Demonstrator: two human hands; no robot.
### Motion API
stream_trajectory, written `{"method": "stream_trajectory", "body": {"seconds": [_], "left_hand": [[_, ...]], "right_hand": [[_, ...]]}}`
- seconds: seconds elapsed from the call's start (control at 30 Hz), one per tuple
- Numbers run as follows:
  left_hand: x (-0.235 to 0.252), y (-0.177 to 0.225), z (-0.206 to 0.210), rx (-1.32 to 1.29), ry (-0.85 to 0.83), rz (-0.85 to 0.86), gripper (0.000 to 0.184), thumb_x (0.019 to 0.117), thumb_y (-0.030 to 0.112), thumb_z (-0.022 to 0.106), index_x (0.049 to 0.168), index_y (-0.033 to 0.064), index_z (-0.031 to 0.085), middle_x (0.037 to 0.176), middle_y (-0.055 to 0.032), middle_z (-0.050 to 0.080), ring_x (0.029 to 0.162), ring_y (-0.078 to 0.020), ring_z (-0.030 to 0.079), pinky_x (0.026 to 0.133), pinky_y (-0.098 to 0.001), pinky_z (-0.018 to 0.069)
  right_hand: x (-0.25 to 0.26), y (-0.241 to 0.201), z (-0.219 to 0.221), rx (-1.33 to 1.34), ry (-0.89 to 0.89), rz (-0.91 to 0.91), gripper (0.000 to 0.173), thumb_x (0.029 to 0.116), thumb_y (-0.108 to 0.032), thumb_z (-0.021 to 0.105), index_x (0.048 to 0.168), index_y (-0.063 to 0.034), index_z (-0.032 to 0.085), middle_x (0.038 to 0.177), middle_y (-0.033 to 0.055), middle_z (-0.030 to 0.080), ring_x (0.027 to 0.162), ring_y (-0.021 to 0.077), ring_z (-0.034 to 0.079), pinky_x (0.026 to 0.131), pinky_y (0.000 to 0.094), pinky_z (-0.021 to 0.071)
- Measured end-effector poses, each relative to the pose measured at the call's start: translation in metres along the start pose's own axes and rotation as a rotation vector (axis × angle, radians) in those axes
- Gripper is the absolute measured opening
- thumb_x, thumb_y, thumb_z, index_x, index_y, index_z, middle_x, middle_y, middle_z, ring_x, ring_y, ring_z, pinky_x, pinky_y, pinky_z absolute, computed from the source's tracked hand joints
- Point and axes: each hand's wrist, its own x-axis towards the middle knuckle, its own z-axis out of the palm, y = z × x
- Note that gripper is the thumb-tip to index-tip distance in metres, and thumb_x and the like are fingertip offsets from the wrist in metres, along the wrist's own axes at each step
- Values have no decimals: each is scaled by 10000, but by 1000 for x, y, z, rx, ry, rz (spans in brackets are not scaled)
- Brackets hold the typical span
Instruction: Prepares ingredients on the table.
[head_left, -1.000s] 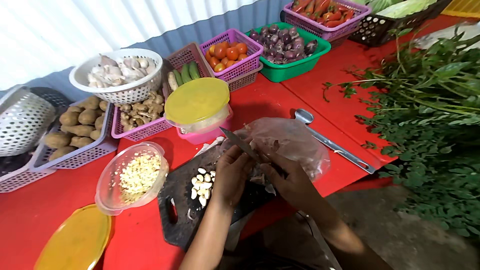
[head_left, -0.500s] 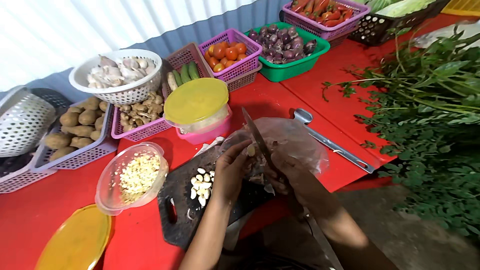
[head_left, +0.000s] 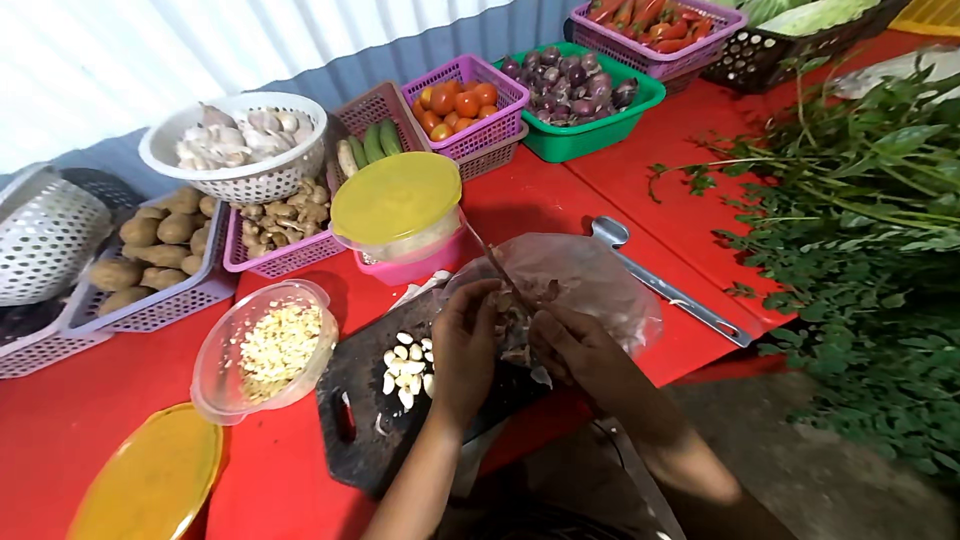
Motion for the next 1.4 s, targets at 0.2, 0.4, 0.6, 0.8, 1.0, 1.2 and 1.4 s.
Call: {"method": "stream_trajectory", "body": {"seconds": [0.2,0.4,0.6,0.8,1.0,1.2,1.4], "left_hand": [[-1,-12,8,98,103,142,172,1013,25,545,1102,-55,669,930,-52,717,775,-29,677,721,-191,583],[0,-22,18,205,184,247,196,1013,16,516,1081,-54,686,926,-72,704,773,-30,654,721,-183,564],[-7,-19,26,370,207,393,222,1013,77,575,1110,-91,682,1024,-175,691,919,-115,677,845,-210,565],[-10,-9,24,370,147,400,230,934,68,679,1103,-87,677,1001,-165,697,887,-121,699,825,-228,593],[-3,-1,8,45,45,162,147,958,20,654,1077,-56,693,977,-88,740,857,-92,722,802,-252,623],[5,-11,-1,-262,-52,-159,206,1004,25,591,1171,-45,689,1060,-131,723,929,-187,719,884,-347,611],[3,-5,0,-124,-58,-107,200,979,54,653,1152,-38,695,964,-85,752,845,-125,730,819,-287,621]], "right_hand": [[5,-2,-3,505,-124,303,438,1117,-388,231,952,-144,556,708,-63,507,474,-14,408,424,126,373],[9,7,-12,791,-280,419,529,1086,-527,244,994,-138,590,726,-50,537,468,-16,440,420,118,393],[4,6,7,312,10,111,386,1123,-333,287,919,-140,552,691,-78,513,486,-9,416,439,144,379],[2,14,15,275,83,-9,341,1117,-286,340,888,-153,554,660,-94,482,499,-14,416,453,140,375],[-1,5,3,649,-72,239,479,1110,-451,237,986,-124,563,730,-47,514,492,-1,428,433,133,390],[0,3,-2,675,-100,268,471,1097,-482,297,992,-124,584,734,-45,535,489,-4,442,431,131,398],[-1,-2,2,461,-18,189,441,1125,-346,235,939,-120,565,713,-51,522,487,-6,424,433,134,384]]}}
